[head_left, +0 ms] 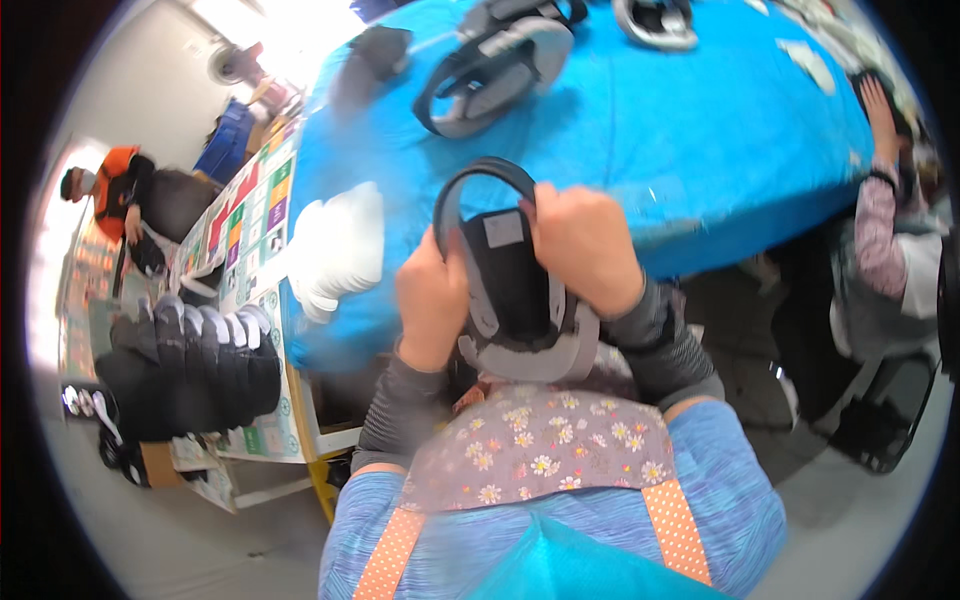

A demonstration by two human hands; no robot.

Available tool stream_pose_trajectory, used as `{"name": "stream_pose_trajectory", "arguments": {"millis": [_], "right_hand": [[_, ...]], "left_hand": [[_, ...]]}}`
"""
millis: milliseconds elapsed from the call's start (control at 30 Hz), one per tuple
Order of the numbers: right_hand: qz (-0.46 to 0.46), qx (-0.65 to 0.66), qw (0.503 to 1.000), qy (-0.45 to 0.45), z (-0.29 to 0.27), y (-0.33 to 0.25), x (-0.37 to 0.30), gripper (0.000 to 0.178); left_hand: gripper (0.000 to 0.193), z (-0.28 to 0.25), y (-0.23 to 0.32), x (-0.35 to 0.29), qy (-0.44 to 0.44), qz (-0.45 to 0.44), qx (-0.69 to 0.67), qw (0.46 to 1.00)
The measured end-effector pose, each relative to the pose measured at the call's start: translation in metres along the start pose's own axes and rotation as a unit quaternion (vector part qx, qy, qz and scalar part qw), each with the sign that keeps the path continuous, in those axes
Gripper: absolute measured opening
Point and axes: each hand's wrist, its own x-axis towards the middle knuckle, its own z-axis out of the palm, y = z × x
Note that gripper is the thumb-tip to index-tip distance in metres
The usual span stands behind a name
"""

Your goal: The person manually inserts a white foam heel support into a black shoe upper, pressing it into place by hand, and then places the assembled component into a yellow plastic basket.

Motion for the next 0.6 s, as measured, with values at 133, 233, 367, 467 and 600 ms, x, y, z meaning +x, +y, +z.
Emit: {"name": "stream_pose_trajectory", "arguments": {"millis": [133,233,367,467,600], "right_hand": [[-0.107,-0.026,0.993,0.045,0.000,-0.049,-0.006,0.010],[-0.151,0.083,0.978,0.115,-0.005,-0.066,0.001,0.009],[-0.109,0.177,0.960,0.188,-0.007,-0.090,0.006,0.008],[-0.117,0.182,0.958,0.188,-0.003,-0.100,0.012,0.007],[-0.137,0.154,0.973,0.107,-0.015,-0.103,0.019,0.015]], "left_hand": [[0.022,-0.013,0.033,-0.008,0.108,0.050,-0.060,0.991],[0.037,-0.031,0.036,-0.014,0.194,0.134,-0.057,0.970],[0.044,-0.038,0.030,-0.019,0.252,0.167,-0.057,0.951],[0.044,-0.044,0.022,-0.018,0.276,0.158,-0.080,0.945],[0.038,-0.061,-0.007,-0.017,0.306,0.117,-0.125,0.936]]}}
